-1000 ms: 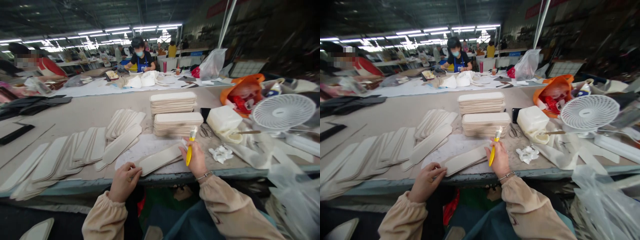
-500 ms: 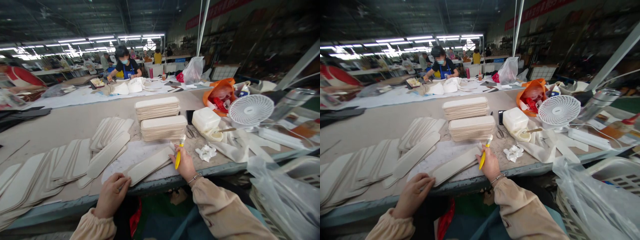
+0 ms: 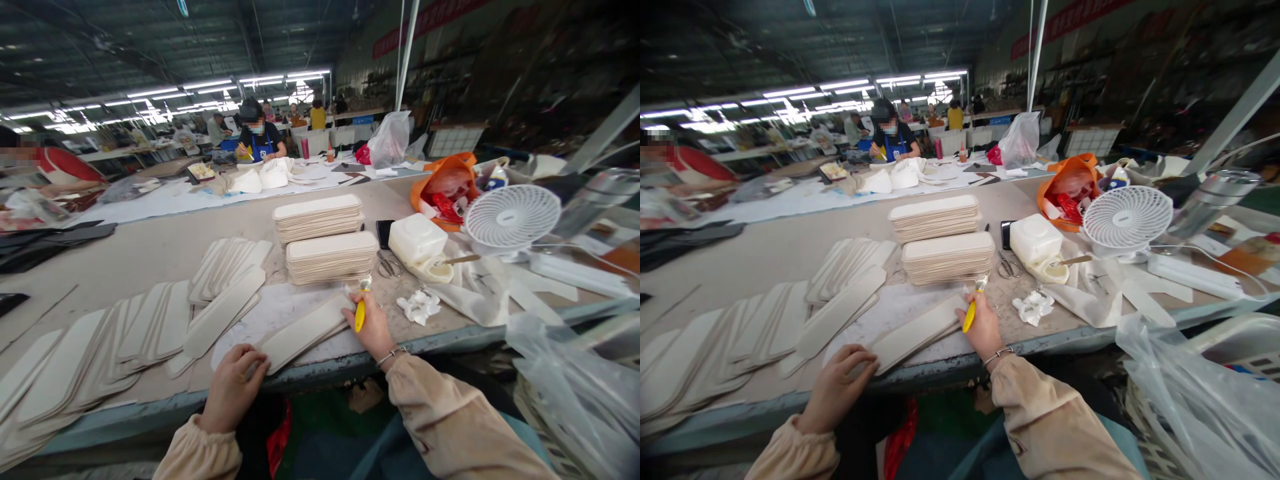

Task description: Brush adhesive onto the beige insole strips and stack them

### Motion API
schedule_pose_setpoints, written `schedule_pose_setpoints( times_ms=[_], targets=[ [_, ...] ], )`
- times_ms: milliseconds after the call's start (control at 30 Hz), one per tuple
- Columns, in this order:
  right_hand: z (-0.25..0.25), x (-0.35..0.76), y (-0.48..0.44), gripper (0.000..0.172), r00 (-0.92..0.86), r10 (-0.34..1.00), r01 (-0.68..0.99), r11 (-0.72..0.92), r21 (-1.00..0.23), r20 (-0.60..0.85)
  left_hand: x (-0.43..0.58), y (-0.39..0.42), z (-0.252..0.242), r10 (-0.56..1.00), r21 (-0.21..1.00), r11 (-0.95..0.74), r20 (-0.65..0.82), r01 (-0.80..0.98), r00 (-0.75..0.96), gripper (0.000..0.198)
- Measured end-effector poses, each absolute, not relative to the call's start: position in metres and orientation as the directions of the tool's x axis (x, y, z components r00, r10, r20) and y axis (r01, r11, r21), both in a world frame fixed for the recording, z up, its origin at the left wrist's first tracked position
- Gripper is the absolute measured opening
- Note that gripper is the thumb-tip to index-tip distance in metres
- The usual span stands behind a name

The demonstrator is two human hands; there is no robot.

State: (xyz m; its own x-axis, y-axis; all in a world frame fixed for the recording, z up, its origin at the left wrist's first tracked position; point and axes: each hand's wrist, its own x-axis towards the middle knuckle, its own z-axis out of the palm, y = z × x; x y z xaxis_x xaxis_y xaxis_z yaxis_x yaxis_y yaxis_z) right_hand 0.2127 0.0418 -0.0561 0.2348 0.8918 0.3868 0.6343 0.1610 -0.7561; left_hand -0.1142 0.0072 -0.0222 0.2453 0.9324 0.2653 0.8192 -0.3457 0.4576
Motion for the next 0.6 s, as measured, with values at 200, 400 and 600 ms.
schedule_pose_setpoints(
  times_ms=[200,400,600],
  targets=[
    [-0.059,0.213,0.041,0.020,0.192,0.884,0.696,0.184,-0.694,0.427,-0.112,0.006,-0.018,0.991,0.479,-0.113,0.121,0.870,0.062,0.048],
    [-0.056,0.212,0.041,0.025,0.219,0.880,0.690,0.166,-0.704,0.422,-0.106,0.006,-0.008,0.996,0.481,-0.089,0.057,0.872,0.070,0.045],
    [-0.059,0.212,0.042,0.034,0.239,0.876,0.643,0.179,-0.744,0.418,-0.100,0.002,-0.006,0.999,0.526,-0.016,0.045,0.851,-0.009,0.034]
  ],
)
